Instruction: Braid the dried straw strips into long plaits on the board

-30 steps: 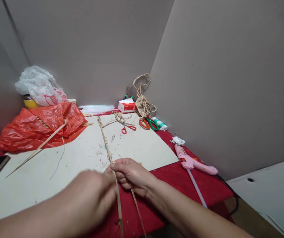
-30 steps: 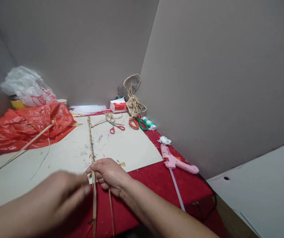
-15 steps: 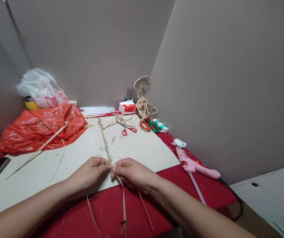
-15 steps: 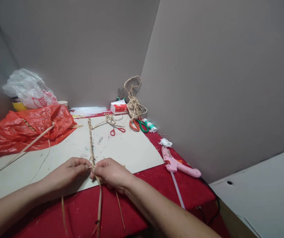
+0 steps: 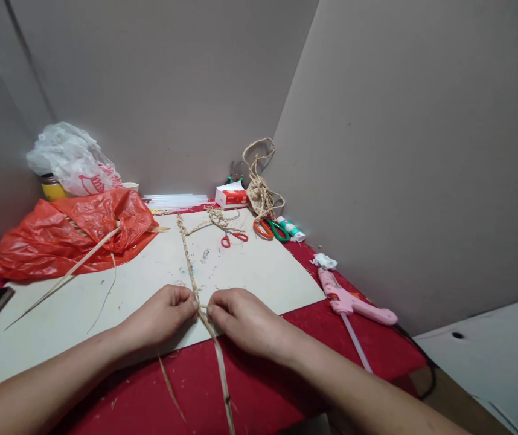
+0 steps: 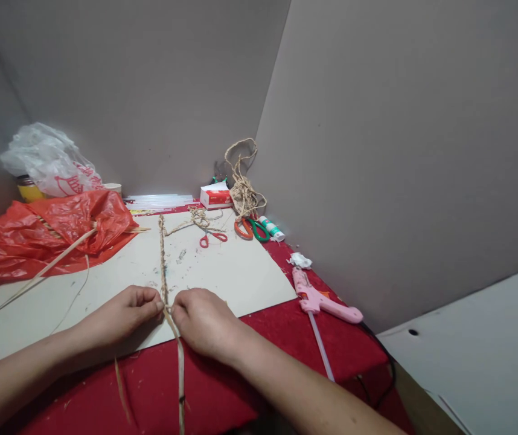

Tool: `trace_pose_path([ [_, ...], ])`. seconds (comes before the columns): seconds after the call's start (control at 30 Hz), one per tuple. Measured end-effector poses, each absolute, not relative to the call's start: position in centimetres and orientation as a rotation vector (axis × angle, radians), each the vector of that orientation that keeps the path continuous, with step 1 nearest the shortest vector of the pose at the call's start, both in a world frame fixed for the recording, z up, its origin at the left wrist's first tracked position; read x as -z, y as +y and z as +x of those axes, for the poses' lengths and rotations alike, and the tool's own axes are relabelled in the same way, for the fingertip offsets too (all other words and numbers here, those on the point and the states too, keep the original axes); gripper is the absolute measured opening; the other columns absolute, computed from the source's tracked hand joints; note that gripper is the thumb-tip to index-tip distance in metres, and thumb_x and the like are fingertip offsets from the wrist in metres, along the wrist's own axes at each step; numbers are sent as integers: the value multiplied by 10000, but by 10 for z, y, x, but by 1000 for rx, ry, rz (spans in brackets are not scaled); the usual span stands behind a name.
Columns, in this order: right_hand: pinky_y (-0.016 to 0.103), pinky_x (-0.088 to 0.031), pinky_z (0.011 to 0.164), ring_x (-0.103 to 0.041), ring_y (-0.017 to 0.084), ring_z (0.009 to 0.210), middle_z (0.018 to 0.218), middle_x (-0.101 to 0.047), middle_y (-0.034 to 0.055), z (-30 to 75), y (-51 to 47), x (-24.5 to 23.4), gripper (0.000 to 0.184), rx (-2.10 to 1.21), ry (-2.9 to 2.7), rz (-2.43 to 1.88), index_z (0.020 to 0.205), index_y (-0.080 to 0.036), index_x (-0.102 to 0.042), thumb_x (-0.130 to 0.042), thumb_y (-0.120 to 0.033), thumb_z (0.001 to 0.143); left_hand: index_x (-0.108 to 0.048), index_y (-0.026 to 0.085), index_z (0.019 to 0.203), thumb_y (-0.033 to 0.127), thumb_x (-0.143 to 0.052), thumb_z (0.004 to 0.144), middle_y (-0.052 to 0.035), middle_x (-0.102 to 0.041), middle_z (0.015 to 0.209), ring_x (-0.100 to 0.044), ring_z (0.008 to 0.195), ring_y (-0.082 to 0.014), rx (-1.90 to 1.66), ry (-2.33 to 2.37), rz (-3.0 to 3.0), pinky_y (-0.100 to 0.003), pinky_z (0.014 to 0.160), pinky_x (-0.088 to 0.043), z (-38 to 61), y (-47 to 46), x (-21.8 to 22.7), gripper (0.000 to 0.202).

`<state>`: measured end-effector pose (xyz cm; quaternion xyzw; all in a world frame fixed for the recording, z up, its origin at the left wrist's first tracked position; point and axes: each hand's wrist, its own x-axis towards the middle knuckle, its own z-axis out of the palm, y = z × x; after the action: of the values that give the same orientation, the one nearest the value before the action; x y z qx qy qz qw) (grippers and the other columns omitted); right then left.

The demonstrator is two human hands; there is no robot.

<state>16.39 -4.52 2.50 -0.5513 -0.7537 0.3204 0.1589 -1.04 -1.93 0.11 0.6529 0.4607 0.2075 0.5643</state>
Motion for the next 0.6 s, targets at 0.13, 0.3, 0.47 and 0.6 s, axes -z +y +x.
trace_pose_path([
  [0.13, 194, -297, 477, -405, 87, 488, 532, -471, -12, 154, -55, -25, 248, -1339, -1906, -1565, 697, -133, -589, -378, -182, 817, -532, 144, 585, 361, -528, 728, 27, -462, 531, -348, 511, -85, -535, 1060, 1495, -210, 503, -263, -10, -20, 3, 260],
  [0.3, 232, -318, 521, -516, 129, 558, 632, -594, 59, 134, -80, -13, 270, -1016, -2073, -1638, 739, -136, -596, -364, -216, 849, -466, 154, 543, 362, -553, 721, 54, -389, 450, -275, 429, -56, -546, 992, 1246, -207, 453, -204, -9, -24, 2, 287],
  [0.47, 281, -265, 509, -503, 160, 529, 676, -639, 117, 135, -99, -23, 267, -759, -2412, -1664, 755, -148, -613, -400, -282, 848, -513, 140, 659, 350, -632, 691, 45, -453, 503, -321, 437, -49, -593, 969, 1142, -200, 455, -191, -8, -30, -5, 244],
  [0.6, 252, -275, 500, -446, 124, 508, 582, -579, 48, 154, -93, -40, 360, -874, -2278, -1529, 629, -167, -575, -428, -406, 855, -527, 137, 685, 314, -639, 696, 26, -515, 545, -381, 460, -58, -606, 905, 1108, -195, 475, -241, -9, -30, -8, 209],
])
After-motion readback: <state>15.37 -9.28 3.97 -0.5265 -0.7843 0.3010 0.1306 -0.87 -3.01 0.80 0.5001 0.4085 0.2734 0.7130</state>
